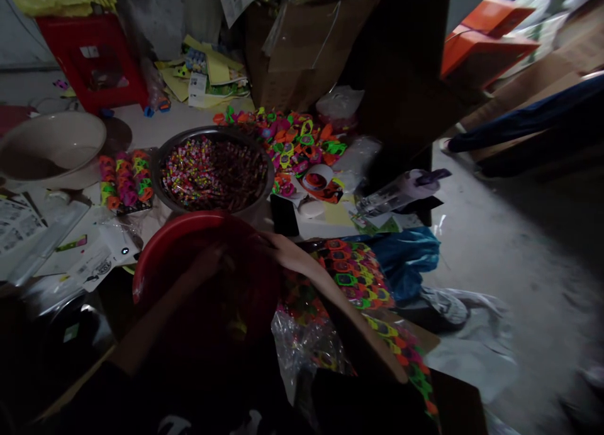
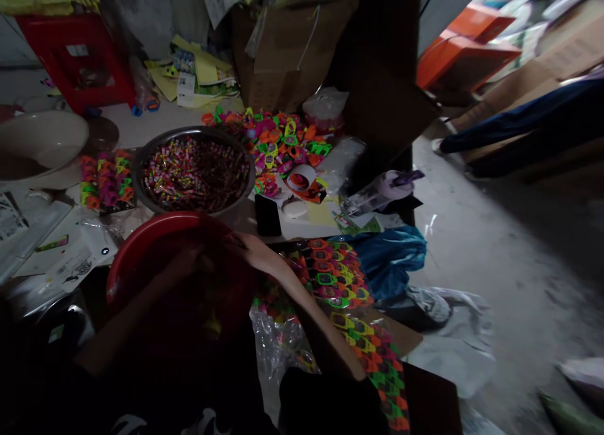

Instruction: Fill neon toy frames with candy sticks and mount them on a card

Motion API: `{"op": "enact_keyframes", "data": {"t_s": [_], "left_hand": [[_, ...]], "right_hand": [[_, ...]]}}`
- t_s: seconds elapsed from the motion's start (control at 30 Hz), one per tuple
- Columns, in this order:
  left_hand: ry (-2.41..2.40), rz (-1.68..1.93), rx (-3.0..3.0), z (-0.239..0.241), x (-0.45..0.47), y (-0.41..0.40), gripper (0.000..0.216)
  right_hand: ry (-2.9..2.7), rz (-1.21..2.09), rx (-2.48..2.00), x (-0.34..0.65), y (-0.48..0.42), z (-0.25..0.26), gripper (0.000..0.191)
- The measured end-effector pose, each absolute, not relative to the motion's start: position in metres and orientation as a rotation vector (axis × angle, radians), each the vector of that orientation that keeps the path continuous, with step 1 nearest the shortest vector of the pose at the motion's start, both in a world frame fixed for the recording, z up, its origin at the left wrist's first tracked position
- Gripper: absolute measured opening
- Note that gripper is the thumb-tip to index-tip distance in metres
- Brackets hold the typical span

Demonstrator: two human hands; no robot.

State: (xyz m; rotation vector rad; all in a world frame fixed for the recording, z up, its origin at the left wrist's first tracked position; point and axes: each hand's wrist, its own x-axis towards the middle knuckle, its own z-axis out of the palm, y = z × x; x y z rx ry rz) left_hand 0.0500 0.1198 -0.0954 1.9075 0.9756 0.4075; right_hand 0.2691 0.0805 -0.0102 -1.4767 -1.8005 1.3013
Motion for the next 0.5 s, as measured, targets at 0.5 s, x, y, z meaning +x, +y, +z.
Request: {"op": "enact_keyframes", "data": {"t_s": [0.5], "left_hand": [[1.144, 0.602, 1.992, -0.011, -0.004, 0.095, 0.038]], "right_hand": [[-1.927, 1.085, -1.323, 0.214, 0.076, -0.022, 0.019]]}}
